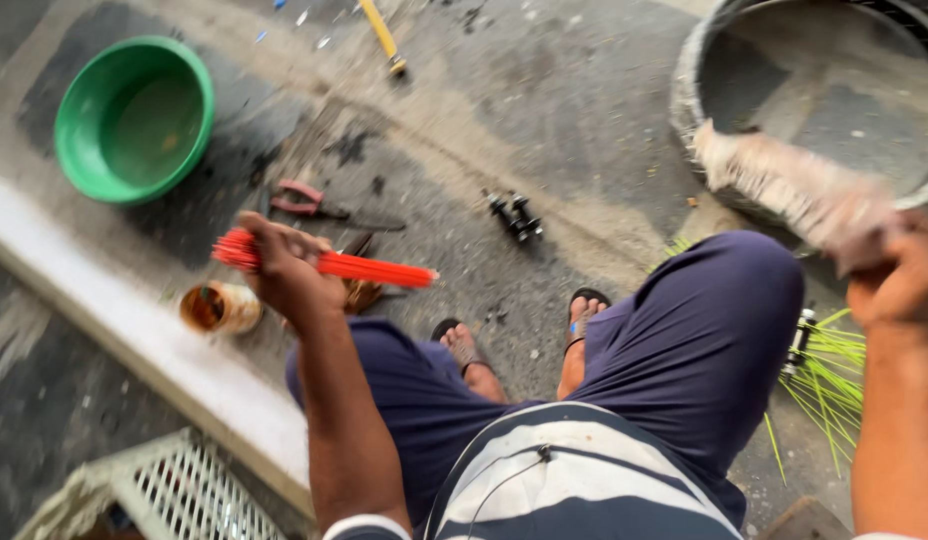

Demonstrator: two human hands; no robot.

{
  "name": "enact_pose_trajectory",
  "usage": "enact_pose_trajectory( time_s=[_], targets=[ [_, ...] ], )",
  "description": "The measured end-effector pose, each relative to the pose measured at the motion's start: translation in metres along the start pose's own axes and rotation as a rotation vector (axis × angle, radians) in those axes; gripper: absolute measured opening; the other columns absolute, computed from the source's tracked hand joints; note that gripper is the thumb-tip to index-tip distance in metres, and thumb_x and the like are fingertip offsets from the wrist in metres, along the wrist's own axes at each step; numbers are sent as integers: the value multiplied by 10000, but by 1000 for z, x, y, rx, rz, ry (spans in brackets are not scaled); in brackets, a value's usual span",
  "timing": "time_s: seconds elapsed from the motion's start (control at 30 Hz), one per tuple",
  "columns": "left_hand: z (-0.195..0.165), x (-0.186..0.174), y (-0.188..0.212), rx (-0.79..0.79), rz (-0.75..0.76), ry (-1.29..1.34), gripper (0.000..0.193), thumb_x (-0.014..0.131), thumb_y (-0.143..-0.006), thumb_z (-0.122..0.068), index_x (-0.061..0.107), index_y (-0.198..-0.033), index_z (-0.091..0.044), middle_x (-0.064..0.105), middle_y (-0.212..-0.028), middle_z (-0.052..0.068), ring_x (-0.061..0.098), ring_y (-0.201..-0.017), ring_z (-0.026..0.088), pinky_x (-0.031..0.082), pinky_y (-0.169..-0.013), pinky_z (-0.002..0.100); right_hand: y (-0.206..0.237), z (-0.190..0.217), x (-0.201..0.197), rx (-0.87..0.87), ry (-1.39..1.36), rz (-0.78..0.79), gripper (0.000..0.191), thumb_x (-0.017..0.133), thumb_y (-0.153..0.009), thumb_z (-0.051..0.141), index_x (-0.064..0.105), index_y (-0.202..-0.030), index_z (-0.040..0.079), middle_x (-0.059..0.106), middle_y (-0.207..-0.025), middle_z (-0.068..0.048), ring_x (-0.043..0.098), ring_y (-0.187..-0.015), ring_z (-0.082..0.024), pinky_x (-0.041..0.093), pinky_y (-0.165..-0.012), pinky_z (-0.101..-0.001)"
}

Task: The person sits on the floor and inserts bundles of neon green plastic strips into a black plastic jig head. They then open a plastic bag containing red plastic strips and insert them into the same jig head, arranging the strips to form a lure.

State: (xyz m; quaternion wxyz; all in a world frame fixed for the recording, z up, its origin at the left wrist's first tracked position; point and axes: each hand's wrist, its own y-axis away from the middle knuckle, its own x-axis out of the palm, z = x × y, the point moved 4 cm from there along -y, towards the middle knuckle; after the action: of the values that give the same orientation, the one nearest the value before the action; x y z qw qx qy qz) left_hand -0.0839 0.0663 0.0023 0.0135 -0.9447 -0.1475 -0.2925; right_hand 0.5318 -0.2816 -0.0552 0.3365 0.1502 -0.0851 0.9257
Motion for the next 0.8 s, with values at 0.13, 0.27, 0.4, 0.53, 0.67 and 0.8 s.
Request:
enact_pose_trajectory(
  time_s=[0.13,0.27,0.4,0.53,0.67,0.8],
  targets=[
    [49,39,27,-50,151,-260,272,730,-980,-346,573,-959,-123,528,-662,-28,505,-531,96,470,-515,280,98,-55,-44,266,283,-281,51,555,-920,80,518,-885,75,539,-853,-28,456,-726,-134,394,-686,-276],
    [83,79,65,-95,376,-425,245,729,-949,-321,642,-1027,-106,577,-677,-42,547,-518,73,507,-482,257,196,-113,-53,728,1073,-189,221,603,-902,234,598,-1057,77,634,-973,-127,573,-881,-268,488,-780,-387],
    [105,119,99,-86,650,-374,250,742,-991,-303,698,-1065,-68,603,-706,-23,550,-580,56,462,-521,225,222,-130,-45,820,1570,176,464,652,-883,389,677,-1228,79,729,-1094,-225,691,-1036,-402,582,-874,-497],
    [128,154,132,-205,828,-434,269,727,-973,-315,705,-1071,-66,654,-781,-16,591,-592,61,503,-520,240,148,-81,-34,485,1451,-162,465,541,-1019,451,692,-1264,85,711,-1211,-270,651,-1124,-491,521,-943,-567],
    [144,192,168,-266,1006,-476,282,712,-989,-346,708,-1067,-75,653,-797,-24,615,-626,55,555,-542,248,48,14,33,-275,1002,-317,126,669,-1106,123,728,-1194,55,725,-999,-86,666,-873,-158,547,-797,-317],
    [150,225,192,-323,1096,-295,315,719,-1008,-354,683,-1079,-50,633,-827,-20,616,-681,61,558,-601,259,-6,26,163,-328,771,508,235,626,-1023,144,701,-1230,61,713,-1313,-142,727,-1059,-195,593,-891,-303]
  ],
)
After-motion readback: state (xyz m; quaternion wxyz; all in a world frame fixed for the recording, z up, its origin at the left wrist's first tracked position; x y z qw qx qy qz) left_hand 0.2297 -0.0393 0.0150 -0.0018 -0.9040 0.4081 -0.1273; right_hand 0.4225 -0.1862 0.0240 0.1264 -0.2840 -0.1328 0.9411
